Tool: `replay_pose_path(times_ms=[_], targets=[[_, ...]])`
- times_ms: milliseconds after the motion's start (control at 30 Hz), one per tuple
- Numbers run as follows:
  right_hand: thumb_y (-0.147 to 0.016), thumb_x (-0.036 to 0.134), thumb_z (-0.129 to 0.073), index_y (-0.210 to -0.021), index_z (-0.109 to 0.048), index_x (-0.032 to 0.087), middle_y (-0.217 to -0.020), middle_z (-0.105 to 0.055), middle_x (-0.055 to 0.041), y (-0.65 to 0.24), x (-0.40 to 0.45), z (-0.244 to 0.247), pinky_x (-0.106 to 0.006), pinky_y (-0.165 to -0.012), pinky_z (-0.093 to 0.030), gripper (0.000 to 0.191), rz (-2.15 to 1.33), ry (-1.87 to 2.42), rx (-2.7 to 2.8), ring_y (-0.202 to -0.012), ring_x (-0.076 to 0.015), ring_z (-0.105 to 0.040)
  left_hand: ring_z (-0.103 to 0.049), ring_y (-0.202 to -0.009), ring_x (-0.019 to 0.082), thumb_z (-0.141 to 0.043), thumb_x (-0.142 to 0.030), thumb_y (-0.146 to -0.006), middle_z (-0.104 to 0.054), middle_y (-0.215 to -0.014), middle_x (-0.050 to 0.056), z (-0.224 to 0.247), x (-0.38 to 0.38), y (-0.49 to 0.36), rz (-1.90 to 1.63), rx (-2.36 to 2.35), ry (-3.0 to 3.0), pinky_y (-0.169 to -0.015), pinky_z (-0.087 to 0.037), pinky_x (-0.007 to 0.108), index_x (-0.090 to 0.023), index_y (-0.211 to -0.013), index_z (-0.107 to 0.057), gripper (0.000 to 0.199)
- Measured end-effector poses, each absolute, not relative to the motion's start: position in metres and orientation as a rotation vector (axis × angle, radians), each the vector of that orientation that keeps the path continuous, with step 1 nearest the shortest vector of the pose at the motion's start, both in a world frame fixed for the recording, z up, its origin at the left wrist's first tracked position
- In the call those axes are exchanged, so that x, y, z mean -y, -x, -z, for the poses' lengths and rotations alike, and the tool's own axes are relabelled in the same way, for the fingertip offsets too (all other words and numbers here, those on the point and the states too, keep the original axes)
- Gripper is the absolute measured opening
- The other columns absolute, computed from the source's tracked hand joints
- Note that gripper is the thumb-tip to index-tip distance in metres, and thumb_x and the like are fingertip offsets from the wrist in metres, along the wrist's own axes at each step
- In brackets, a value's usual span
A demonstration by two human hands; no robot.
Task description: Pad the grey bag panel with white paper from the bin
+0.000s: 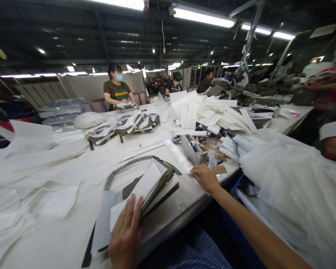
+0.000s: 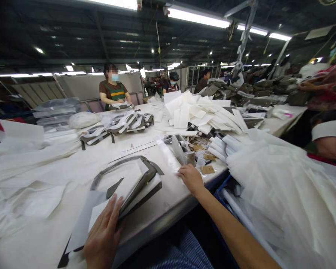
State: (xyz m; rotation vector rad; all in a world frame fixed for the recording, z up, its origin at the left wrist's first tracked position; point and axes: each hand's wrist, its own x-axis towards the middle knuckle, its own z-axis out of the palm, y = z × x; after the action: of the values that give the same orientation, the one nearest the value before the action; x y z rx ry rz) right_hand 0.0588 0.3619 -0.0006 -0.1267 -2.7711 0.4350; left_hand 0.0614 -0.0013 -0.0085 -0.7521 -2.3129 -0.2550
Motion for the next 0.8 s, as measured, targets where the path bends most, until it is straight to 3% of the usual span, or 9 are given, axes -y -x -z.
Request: replay_pose_path(times_ms=[200,300,400,567,800], targets=[[-0.099,0.033,-0.046,-0.103,-0.076,0.023,-0.111,-0.073,-0.0063,-0.054,-0.364,-0.007,-0.036,-0.091,-0.047,0.032,-0.437,0.137,2.779,-0.102,-0.0234,-0.061,-0.053,-0.128,0.024,-0.047,-0.014,-0.097,-0.042,-0.151,0.005,0.007,0.0,-0.063,0.258,2.308,0.765,-0.101,-0.049,0.036,-0.029,-0.154,-0.024,0.063],[-0.096,0.032,-0.053,-0.105,-0.075,0.022,-0.107,-0.074,-0.0068,-0.052,-0.367,-0.006,-0.036,-0.088,-0.048,0.026,-0.442,0.132,2.82,-0.099,-0.024,-0.064,-0.053,-0.128,0.024,-0.048,-0.015,-0.097,-0.042,-0.151,0.004,0.006,0.0,-0.063,0.258,2.321,0.758,-0.101,-0.048,0.035,-0.029,-0.154,-0.024,0.063],[-0.09,0.032,-0.062,-0.115,-0.071,0.023,-0.117,-0.071,-0.0068,-0.05,-0.368,-0.002,-0.036,-0.089,-0.048,0.028,-0.446,0.115,2.837,-0.105,-0.0252,-0.062,-0.053,-0.128,0.025,-0.049,-0.016,-0.096,-0.042,-0.151,0.005,0.006,0.0,-0.063,0.247,2.331,0.76,-0.101,-0.049,0.036,-0.028,-0.154,-0.023,0.064],[-0.093,0.031,-0.057,-0.094,-0.076,0.023,-0.103,-0.074,-0.0053,-0.045,-0.369,-0.002,-0.032,-0.086,-0.047,0.021,-0.455,0.123,2.826,-0.099,-0.0219,-0.063,-0.053,-0.128,0.024,-0.048,-0.015,-0.097,-0.044,-0.15,0.005,0.008,0.001,-0.061,0.218,2.297,0.764,-0.1,-0.049,0.035,-0.028,-0.154,-0.024,0.063],[-0.096,0.034,-0.051,-0.099,-0.074,0.023,-0.106,-0.074,-0.0067,-0.055,-0.354,-0.026,-0.037,-0.094,-0.046,0.026,-0.506,0.08,2.752,-0.102,-0.0238,-0.064,-0.052,-0.129,0.023,-0.048,-0.014,-0.097,-0.042,-0.151,0.003,0.008,0.002,-0.063,0.236,2.323,0.754,-0.101,-0.048,0.035,-0.028,-0.153,-0.025,0.063]])
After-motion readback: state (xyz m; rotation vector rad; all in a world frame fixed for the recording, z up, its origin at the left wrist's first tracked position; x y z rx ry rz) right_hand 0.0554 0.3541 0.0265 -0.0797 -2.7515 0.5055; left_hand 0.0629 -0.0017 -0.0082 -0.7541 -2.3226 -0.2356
